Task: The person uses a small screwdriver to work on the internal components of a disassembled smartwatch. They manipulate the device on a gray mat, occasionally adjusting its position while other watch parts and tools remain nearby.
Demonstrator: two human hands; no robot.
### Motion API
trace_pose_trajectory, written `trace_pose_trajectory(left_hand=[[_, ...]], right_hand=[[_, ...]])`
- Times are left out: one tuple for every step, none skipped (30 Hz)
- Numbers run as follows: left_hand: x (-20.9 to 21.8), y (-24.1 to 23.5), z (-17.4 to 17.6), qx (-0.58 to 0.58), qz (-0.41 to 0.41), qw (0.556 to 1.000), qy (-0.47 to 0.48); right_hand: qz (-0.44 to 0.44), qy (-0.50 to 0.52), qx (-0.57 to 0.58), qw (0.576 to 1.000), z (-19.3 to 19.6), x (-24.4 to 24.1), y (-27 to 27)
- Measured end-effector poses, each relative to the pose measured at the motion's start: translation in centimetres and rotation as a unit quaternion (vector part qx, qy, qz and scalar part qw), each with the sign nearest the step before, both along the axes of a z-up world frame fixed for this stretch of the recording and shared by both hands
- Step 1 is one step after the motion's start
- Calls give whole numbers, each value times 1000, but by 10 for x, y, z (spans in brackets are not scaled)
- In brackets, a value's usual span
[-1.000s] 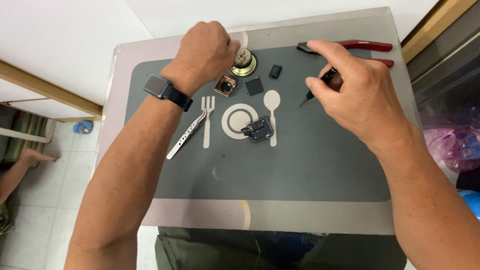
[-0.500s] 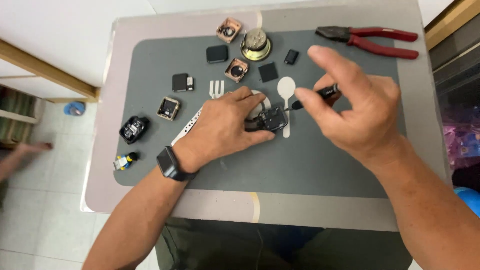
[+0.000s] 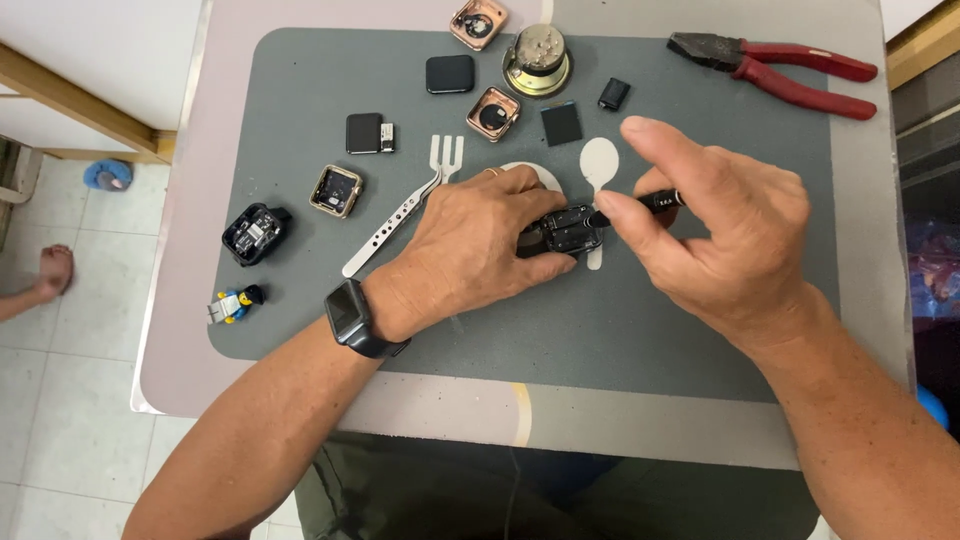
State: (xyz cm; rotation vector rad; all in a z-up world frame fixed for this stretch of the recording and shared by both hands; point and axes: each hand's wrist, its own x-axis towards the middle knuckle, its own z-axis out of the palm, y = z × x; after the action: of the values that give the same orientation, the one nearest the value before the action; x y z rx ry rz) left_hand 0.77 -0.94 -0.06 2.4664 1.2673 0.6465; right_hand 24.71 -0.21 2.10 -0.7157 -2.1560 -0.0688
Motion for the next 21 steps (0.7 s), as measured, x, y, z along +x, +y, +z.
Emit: trace_pose_trajectory(left_hand=[[0, 0, 0, -1, 1, 1000, -1], [0, 0, 0, 2, 1, 1000, 2], [0, 0, 0, 4, 1, 1000, 4], [0, 0, 1, 4, 1, 1000, 4], [0, 0, 2, 4, -3, 1000, 3], [0, 0, 3, 4, -7, 1000, 3], [0, 0, 2, 4, -7, 1000, 3], [0, 0, 2, 4, -6, 1000, 4], [0, 1, 1, 4, -5, 1000, 5], [0, 1, 1, 4, -5, 1000, 5], [0, 1, 1, 5, -7, 1000, 6], [0, 2, 2, 5, -8, 1000, 8], [0, 2, 2, 5, -8, 1000, 8], [0, 2, 2, 6, -7, 1000, 13], [0, 2, 2, 7, -7, 1000, 18], [0, 2, 3, 7, -8, 1000, 18], [0, 3, 3, 9, -14, 1000, 14], [0, 3, 3, 11, -20, 1000, 9], [0, 3, 3, 11, -19, 1000, 9], [-1, 4, 3, 18, -23, 1000, 6], [-1, 4, 3, 26, -27, 999, 3]], right_hand=[[1, -1, -1, 1000, 0, 0, 0], [1, -3, -6, 1000, 0, 0, 0], [2, -5, -11, 1000, 0, 0, 0], [2, -5, -11, 1000, 0, 0, 0], [3, -5, -8, 1000, 1, 0, 0], [4, -4, -5, 1000, 1, -1, 0], [5, -4, -5, 1000, 1, -1, 0], [3, -6, -6, 1000, 1, -1, 0], [2, -8, -6, 1000, 0, -1, 0], [2, -9, -6, 1000, 1, -2, 0], [5, -9, -3, 1000, 2, -2, 0], [7, -10, 1, 1000, 3, -3, 0], [7, -10, 1, 1000, 4, -3, -1], [6, -14, -9, 1000, 5, -3, -2], [5, -18, -19, 1000, 6, -3, -2], [4, -19, -19, 1000, 9, -4, -1], [26, -25, -11, 999, 12, -5, 0], [48, -31, -3, 998, 15, -6, 0], [48, -32, -3, 998, 20, -9, 1], [54, -64, 12, 996, 26, -12, 1], [60, -96, 27, 993, 32, -15, 2]])
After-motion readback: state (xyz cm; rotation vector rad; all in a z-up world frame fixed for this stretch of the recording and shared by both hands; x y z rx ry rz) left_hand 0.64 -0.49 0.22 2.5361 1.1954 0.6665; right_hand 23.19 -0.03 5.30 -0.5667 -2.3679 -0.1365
